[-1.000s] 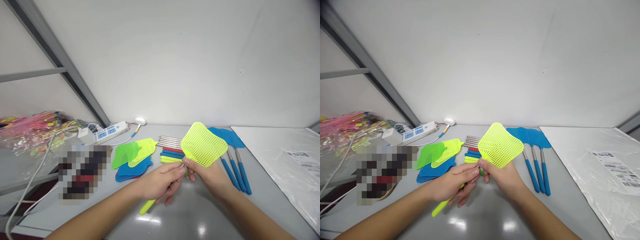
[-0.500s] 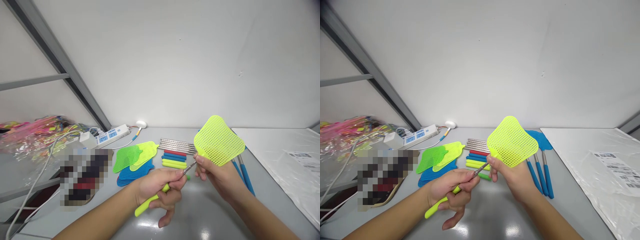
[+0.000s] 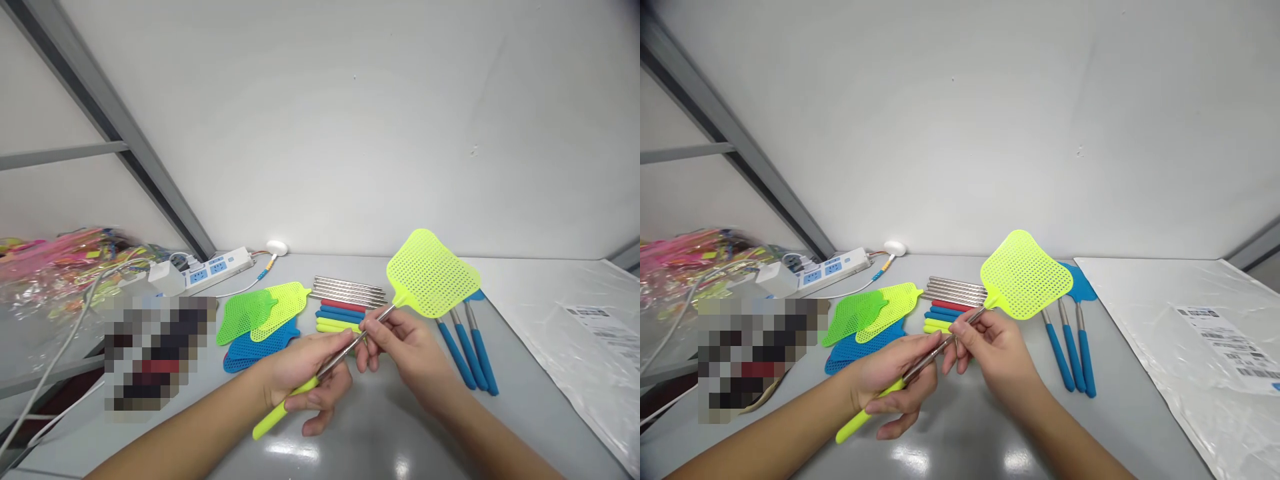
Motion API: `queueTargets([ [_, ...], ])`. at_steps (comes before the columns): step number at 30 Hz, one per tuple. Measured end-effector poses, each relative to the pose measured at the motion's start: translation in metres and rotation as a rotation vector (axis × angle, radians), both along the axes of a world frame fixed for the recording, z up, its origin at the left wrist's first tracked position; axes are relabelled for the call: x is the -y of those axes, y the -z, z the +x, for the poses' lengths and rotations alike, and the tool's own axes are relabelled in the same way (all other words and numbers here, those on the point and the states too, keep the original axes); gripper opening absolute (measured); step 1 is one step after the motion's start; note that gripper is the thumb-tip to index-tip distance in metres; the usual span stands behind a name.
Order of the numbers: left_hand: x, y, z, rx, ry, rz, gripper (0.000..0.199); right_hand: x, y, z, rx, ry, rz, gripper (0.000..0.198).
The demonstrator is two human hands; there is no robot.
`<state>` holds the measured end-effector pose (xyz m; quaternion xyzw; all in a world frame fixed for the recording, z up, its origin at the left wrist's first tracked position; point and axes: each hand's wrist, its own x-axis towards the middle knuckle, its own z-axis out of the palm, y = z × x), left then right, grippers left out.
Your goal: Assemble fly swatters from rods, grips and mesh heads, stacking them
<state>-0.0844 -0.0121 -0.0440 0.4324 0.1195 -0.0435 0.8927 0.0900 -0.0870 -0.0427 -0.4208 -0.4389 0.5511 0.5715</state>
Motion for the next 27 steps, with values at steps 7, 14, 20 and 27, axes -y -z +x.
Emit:
queueTargets([
  [7, 0.001, -0.002, 0.001, 0.007, 0.057, -0.123, 0.038, 0.004, 0.000, 0.003, 0.091, 0.101, 0.051, 0.028],
  [14, 0.000, -0.005, 0.000, -0.024, 0.082, -0.091, 0.039, -0.001, -0.014, 0.045, -0.033, 0.409, 0.053, 0.026],
  [20, -0.001, -0.002, 0.001, -0.064, 0.025, -0.017, 0.039, -0.004, -0.001, 0.029, -0.070, 0.431, 0.033, 0.029],
  [27, 0.000, -0.001, -0.001, -0.063, 0.068, 0.006, 0.038, 0.009, 0.010, -0.014, 0.040, 0.051, -0.020, 0.033],
])
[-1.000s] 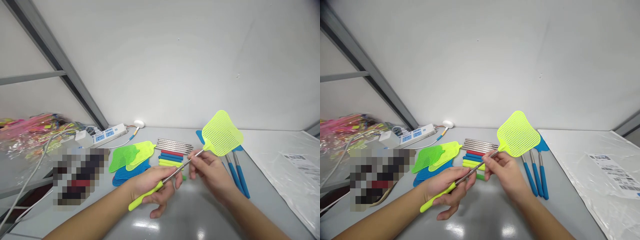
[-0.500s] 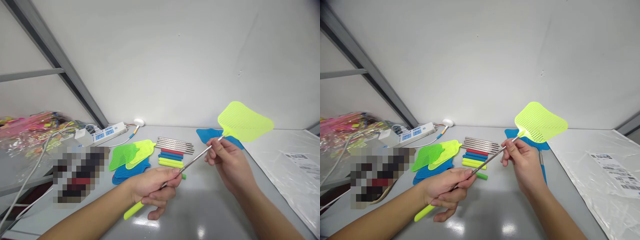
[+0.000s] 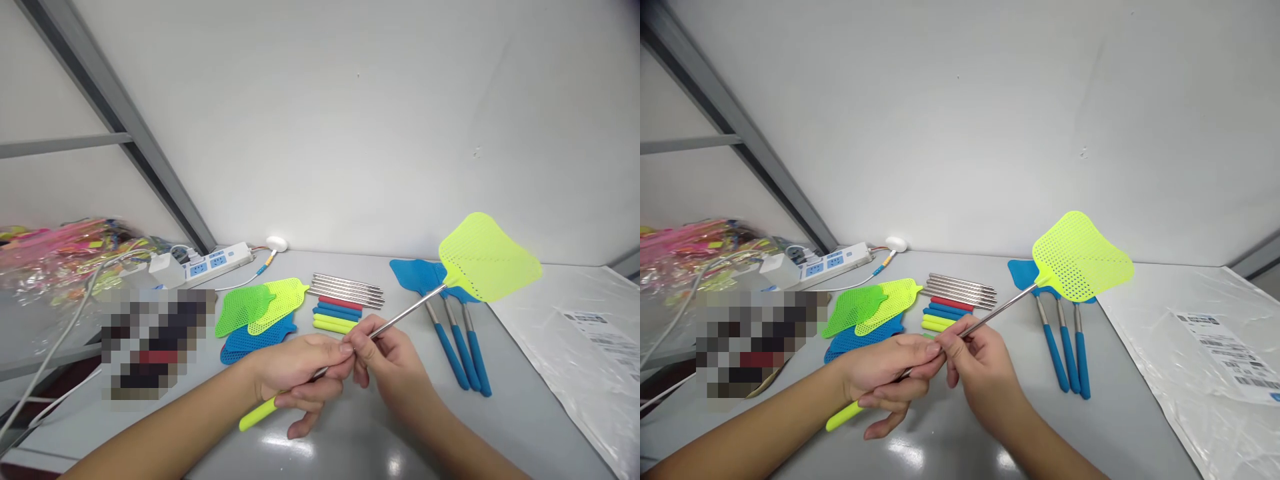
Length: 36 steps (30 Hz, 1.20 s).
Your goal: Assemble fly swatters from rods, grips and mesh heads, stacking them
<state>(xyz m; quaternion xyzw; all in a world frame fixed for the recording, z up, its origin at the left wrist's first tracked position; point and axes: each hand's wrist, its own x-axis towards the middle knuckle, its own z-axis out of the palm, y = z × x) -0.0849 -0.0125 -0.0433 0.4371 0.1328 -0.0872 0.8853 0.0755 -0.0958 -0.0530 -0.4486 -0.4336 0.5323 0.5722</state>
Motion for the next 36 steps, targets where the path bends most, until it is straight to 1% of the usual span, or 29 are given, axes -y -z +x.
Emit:
queueTargets([
  [4, 0.001, -0.006, 0.000, -0.012, -0.009, 0.007, 0.039, 0.002, -0.001, 0.002, 0.043, 0.067, 0.066, 0.033],
  [7, 0.002, -0.011, -0.001, -0.009, 0.001, 0.051, 0.039, 0.002, -0.004, 0.007, 0.037, 0.080, 0.099, 0.032],
  [10, 0.000, -0.014, -0.004, -0.004, 0.005, 0.133, 0.039, 0.000, -0.009, 0.016, -0.007, 0.120, 0.110, 0.031],
  [12, -0.002, -0.016, -0.006, -0.026, 0.005, 0.224, 0.039, -0.002, -0.015, 0.029, -0.065, 0.213, 0.117, 0.031],
  [14, -0.004, -0.020, -0.009, -0.071, 0.011, 0.365, 0.041, -0.005, -0.021, 0.046, -0.123, 0.342, 0.129, 0.030],
  [15, -0.004, -0.022, -0.010, -0.092, 0.015, 0.472, 0.043, -0.006, -0.025, 0.055, -0.145, 0.407, 0.130, 0.031],
  [17, -0.003, -0.029, -0.012, -0.131, -0.009, 0.777, 0.046, -0.008, -0.030, 0.072, -0.180, 0.491, 0.140, 0.032],
  [20, 0.000, -0.040, -0.014, -0.189, -0.146, 1.317, 0.043, -0.010, -0.034, 0.088, -0.227, 0.554, 0.177, 0.034],
  [21, 0.000, -0.043, -0.015, -0.217, -0.174, 1.445, 0.041, -0.011, -0.035, 0.092, -0.239, 0.563, 0.190, 0.035],
  [22, 0.000, -0.044, -0.017, -0.244, -0.181, 1.541, 0.040, -0.011, -0.036, 0.095, -0.250, 0.571, 0.205, 0.035],
  [24, -0.002, -0.046, -0.020, -0.294, -0.135, 1.657, 0.042, -0.011, -0.037, 0.103, -0.266, 0.606, 0.239, 0.034],
  [26, -0.006, -0.045, -0.024, -0.332, -0.082, 1.734, 0.043, -0.009, -0.039, 0.114, -0.275, 0.669, 0.280, 0.034],
  [29, -0.011, -0.043, -0.028, -0.391, -0.039, 1.837, 0.044, -0.007, -0.041, 0.133, -0.304, 0.764, 0.331, 0.030],
  [33, -0.014, -0.040, -0.024, -0.452, -0.041, 1.987, 0.043, -0.007, -0.039, 0.149, -0.345, 0.840, 0.336, 0.024],
  [36, -0.013, -0.037, -0.017, -0.492, -0.066, 2.083, 0.042, -0.011, -0.037, 0.143, -0.327, 0.879, 0.343, 0.024],
])
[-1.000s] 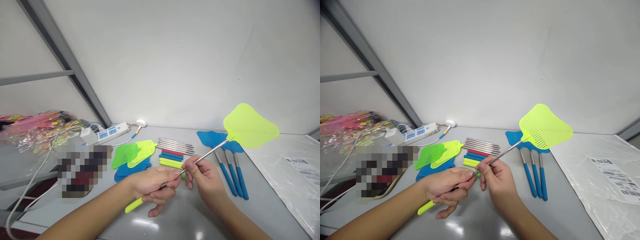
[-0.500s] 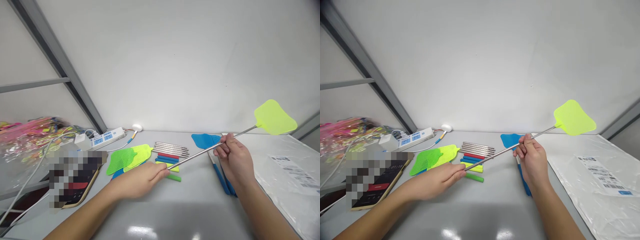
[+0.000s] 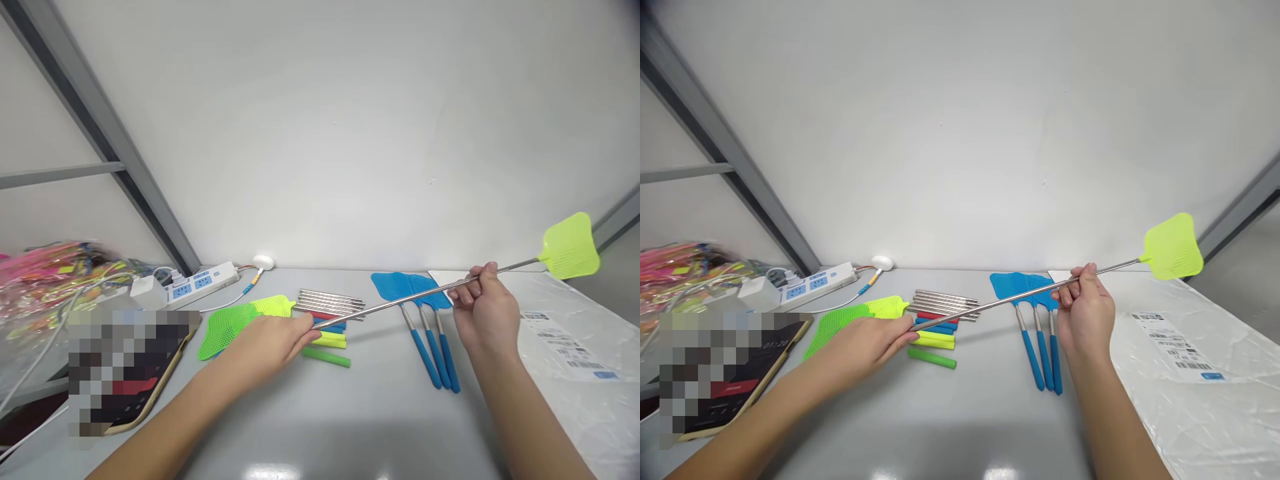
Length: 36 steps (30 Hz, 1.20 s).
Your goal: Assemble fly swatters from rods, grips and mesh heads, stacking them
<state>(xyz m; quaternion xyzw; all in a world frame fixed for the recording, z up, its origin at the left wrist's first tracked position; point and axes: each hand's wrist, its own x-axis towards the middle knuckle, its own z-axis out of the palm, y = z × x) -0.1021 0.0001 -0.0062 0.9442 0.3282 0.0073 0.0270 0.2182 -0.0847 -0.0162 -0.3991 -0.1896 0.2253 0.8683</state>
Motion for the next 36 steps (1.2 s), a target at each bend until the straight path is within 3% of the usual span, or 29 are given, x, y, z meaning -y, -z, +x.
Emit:
queueTargets([
  [4, 0.008, 0.009, 0.010, -0.002, -0.010, 0.122, 0.038, -0.006, 0.011, -0.042, 0.091, -0.078, -0.067, 0.029],
  [8, 0.018, 0.021, 0.017, 0.031, 0.031, 0.183, 0.039, -0.004, 0.028, -0.104, 0.232, -0.501, -0.235, 0.038],
  [10, 0.019, 0.025, 0.020, 0.042, 0.041, 0.199, 0.041, 0.000, 0.034, -0.126, 0.205, -0.636, -0.280, 0.044],
  [15, 0.013, 0.026, 0.021, 0.055, 0.057, 0.224, 0.045, 0.007, 0.026, -0.130, 0.128, -0.473, -0.408, 0.048],
  [19, 0.002, 0.020, 0.013, 0.032, 0.035, 0.277, 0.046, 0.007, 0.010, -0.098, 0.074, -0.247, -0.353, 0.044],
  [22, -0.006, 0.014, 0.006, 0.006, 0.034, 0.303, 0.046, 0.008, 0.000, -0.075, 0.069, -0.177, -0.306, 0.041],
  [29, -0.016, 0.007, -0.002, -0.014, 0.037, 0.353, 0.048, 0.009, -0.007, -0.061, 0.100, -0.153, -0.235, 0.040],
  [36, -0.027, 0.009, -0.012, 0.083, 0.033, 0.456, 0.045, -0.003, 0.007, -0.069, 0.011, -0.302, -0.229, 0.037],
])
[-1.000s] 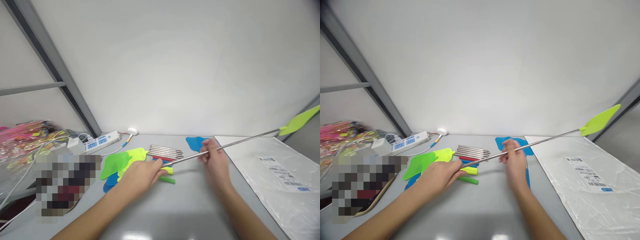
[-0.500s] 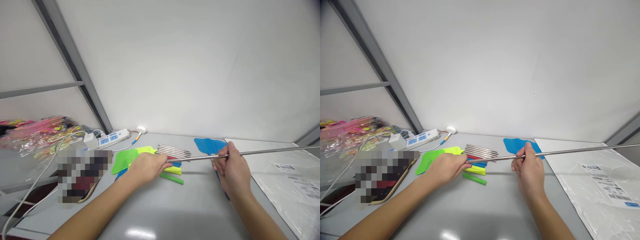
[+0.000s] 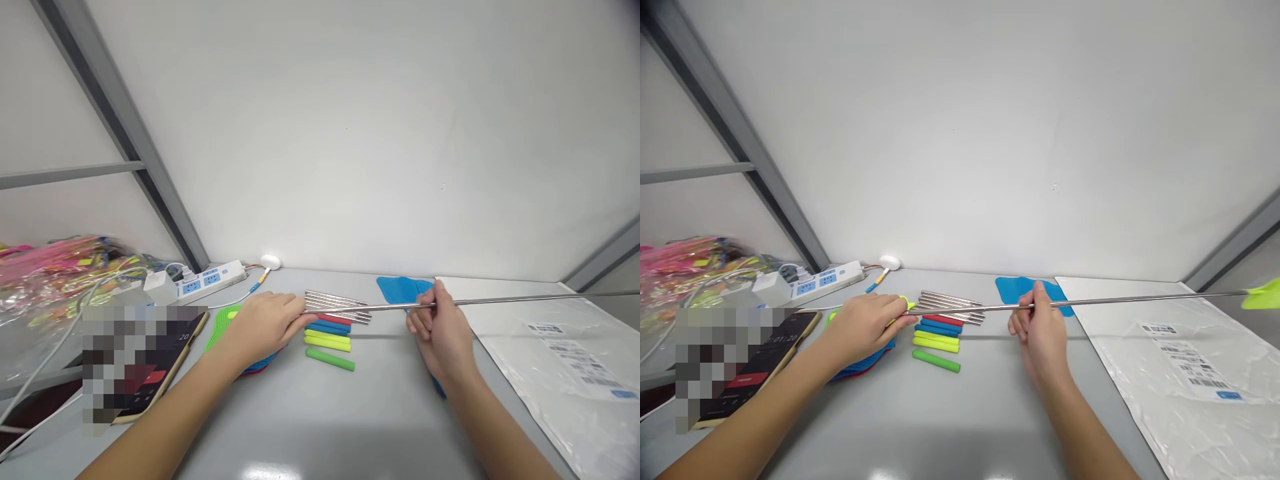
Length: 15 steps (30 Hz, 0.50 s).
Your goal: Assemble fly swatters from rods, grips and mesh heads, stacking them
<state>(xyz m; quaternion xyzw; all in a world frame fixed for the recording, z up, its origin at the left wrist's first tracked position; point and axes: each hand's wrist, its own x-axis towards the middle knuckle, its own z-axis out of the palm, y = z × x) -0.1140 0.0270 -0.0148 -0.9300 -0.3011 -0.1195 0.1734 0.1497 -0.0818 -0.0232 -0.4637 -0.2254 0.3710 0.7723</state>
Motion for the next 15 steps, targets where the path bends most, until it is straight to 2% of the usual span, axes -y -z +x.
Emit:
queueTargets([
  [3, 0.008, 0.001, 0.005, 0.044, 0.016, 0.018, 0.041, -0.002, 0.006, -0.017, -0.063, -0.096, 0.009, 0.036],
  [6, 0.022, 0.004, 0.015, 0.053, 0.099, 0.045, 0.038, 0.001, 0.010, -0.036, -0.065, -0.251, 0.034, 0.039],
  [8, 0.027, 0.007, 0.019, 0.058, 0.139, 0.064, 0.038, 0.003, 0.011, -0.043, -0.041, -0.302, 0.031, 0.040],
  [10, 0.026, 0.008, 0.018, 0.072, 0.135, 0.079, 0.039, 0.005, 0.009, -0.043, -0.022, -0.269, 0.003, 0.042],
  [15, 0.009, 0.005, 0.003, 0.105, 0.082, 0.142, 0.040, 0.006, -0.004, -0.022, -0.034, -0.030, -0.048, 0.046],
])
